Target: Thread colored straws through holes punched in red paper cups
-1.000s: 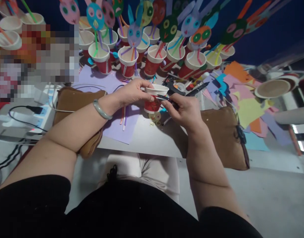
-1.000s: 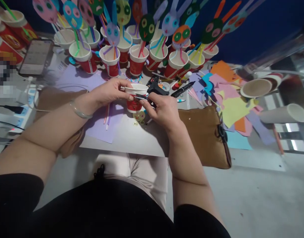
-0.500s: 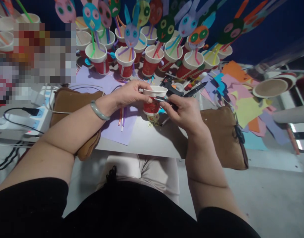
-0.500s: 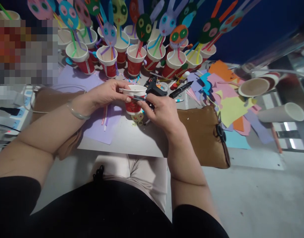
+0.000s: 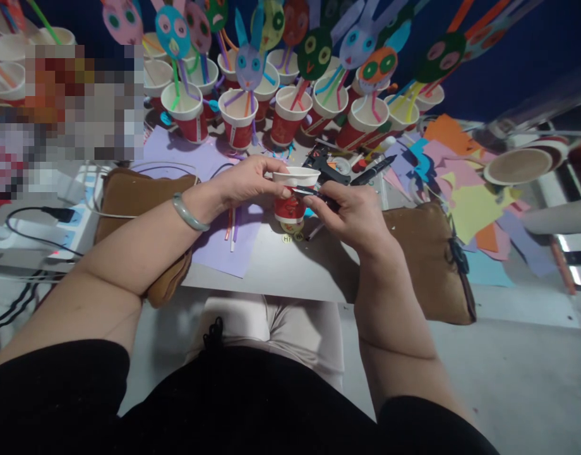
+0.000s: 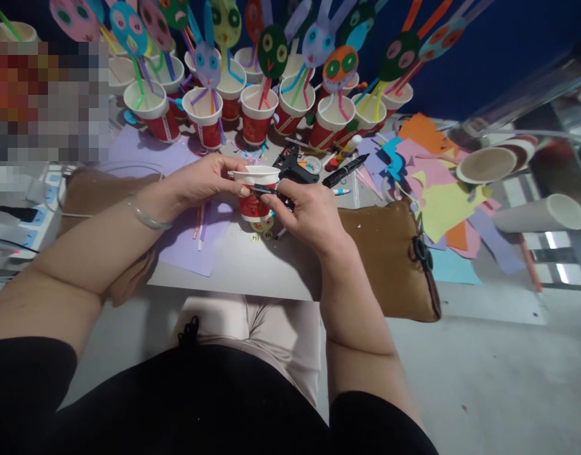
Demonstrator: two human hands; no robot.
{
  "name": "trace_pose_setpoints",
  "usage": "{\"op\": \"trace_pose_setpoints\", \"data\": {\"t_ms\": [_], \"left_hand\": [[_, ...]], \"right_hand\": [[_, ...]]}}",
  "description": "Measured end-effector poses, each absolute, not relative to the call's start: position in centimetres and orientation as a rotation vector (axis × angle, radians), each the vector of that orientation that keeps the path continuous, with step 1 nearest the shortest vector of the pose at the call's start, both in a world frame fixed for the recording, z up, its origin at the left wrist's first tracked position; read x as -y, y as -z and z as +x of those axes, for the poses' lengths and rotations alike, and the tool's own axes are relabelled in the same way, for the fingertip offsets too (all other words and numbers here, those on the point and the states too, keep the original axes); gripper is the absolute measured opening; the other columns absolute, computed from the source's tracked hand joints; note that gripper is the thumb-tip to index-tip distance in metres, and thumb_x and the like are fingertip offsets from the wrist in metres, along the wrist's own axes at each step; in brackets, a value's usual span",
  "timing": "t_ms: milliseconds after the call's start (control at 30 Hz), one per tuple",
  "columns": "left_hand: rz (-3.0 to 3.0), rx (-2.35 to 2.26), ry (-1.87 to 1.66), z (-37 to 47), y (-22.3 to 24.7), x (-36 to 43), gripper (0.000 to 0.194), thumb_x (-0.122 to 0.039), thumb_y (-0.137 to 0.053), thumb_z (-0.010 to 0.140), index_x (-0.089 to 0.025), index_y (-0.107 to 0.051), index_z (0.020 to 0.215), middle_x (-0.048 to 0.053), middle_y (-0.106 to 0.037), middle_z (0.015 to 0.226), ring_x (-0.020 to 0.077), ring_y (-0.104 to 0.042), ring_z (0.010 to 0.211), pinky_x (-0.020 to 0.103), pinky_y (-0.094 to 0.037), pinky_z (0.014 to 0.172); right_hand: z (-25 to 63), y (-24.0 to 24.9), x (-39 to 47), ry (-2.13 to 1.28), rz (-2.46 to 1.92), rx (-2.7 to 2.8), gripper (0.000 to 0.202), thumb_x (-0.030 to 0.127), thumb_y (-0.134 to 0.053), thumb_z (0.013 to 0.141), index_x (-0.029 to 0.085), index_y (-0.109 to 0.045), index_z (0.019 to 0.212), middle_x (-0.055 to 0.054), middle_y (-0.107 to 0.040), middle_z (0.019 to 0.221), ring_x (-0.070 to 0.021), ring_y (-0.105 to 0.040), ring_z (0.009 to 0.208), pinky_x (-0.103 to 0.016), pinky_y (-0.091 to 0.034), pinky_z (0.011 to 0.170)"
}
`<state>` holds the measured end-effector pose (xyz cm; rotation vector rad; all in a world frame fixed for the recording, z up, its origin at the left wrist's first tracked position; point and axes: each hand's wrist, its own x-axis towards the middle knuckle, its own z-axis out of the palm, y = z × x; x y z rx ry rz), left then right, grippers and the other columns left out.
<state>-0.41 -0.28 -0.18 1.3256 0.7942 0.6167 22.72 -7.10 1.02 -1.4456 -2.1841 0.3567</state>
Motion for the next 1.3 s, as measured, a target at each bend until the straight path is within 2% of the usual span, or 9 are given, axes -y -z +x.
{"op": "trace_pose_setpoints", "data": {"t_ms": [200, 333, 567, 767, 867, 1033, 1300], "left_hand": [[1.353, -0.739, -0.641, -0.5, 0.3, 0.1, 0.025, -0.023, -0.09, 0.068, -0.013, -0.071, 0.081, 0.004, -0.073, 0.093, 0.0172, -0.071, 0.094, 0.034, -0.057, 0.091], [1.343, -0.716, -0.649, -0.4, 0.2, 0.1, 0.029, -0.027, -0.092, 0.067, -0.014, -0.071, 0.082, 0.003, -0.074, 0.088, 0.0169, -0.072, 0.091, 0.034, -0.057, 0.091], [1.347, -0.767, -0.678, -0.3, -0.1, 0.3, 0.024, -0.018, -0.09, 0.068, -0.011, -0.071, 0.082, 0.005, -0.072, 0.088, 0.0193, -0.072, 0.093, 0.038, -0.057, 0.094], [1.343, -0.756, -0.673, -0.3, 0.0, 0.2, 0.022, -0.018, -0.087, 0.07, -0.012, -0.072, 0.084, 0.004, -0.073, 0.089, 0.0168, -0.071, 0.091, 0.035, -0.057, 0.091], [1.327, -0.768, -0.683, -0.2, -0.1, 0.2, 0.022, -0.016, -0.086, 0.07, -0.013, -0.073, 0.087, 0.003, -0.074, 0.091, 0.016, -0.071, 0.09, 0.034, -0.058, 0.09], [1.288, -0.78, -0.699, 0.0, 0.2, 0.2, 0.023, -0.017, -0.085, 0.072, -0.013, -0.072, 0.091, 0.003, -0.073, 0.088, 0.0143, -0.07, 0.084, 0.031, -0.058, 0.087], [1.304, -0.899, -0.807, 0.8, 0.4, 0.5, 0.014, -0.021, -0.072, 0.085, -0.014, -0.072, 0.098, 0.003, -0.072, 0.089, 0.0139, -0.07, 0.087, 0.031, -0.058, 0.088]], "right_hand": [[22.7, -0.9, 6.8, -0.436, -1.37, 2.154, 0.049, 0.061, -0.052, 0.098, 0.021, -0.061, 0.072, 0.001, -0.047, 0.056, -0.0135, -0.038, 0.056, -0.03, -0.028, 0.058], [22.5, -0.8, 6.7, -0.437, -1.364, 2.127, 0.054, 0.068, -0.049, 0.098, 0.022, -0.059, 0.071, 0.002, -0.044, 0.055, -0.0135, -0.038, 0.055, -0.03, -0.028, 0.056], [22.6, -0.5, 6.7, -0.421, -1.375, 2.119, 0.056, 0.067, -0.048, 0.099, 0.021, -0.059, 0.069, 0.002, -0.042, 0.055, -0.0132, -0.037, 0.055, -0.031, -0.031, 0.057], [22.4, -0.3, 6.6, -0.452, -1.342, 2.078, 0.054, 0.065, -0.05, 0.099, 0.021, -0.057, 0.069, 0.003, -0.041, 0.056, -0.0123, -0.036, 0.055, -0.03, -0.031, 0.057], [22.3, -0.2, 6.5, -0.501, -1.331, 2.03, 0.058, 0.069, -0.05, 0.098, 0.021, -0.055, 0.067, 0.003, -0.039, 0.056, -0.0121, -0.035, 0.055, -0.03, -0.031, 0.057], [22.1, -0.1, 6.3, -0.576, -1.314, 1.87, 0.065, 0.079, -0.045, 0.095, 0.022, -0.054, 0.067, 0.001, -0.046, 0.06, -0.0131, -0.04, 0.058, -0.03, -0.034, 0.058], [21.7, 0.5, 6.4, -0.486, -1.361, 1.948, 0.057, 0.07, -0.05, 0.097, 0.022, -0.051, 0.067, 0.003, -0.038, 0.057, -0.0127, -0.037, 0.057, -0.03, -0.03, 0.057]]}}
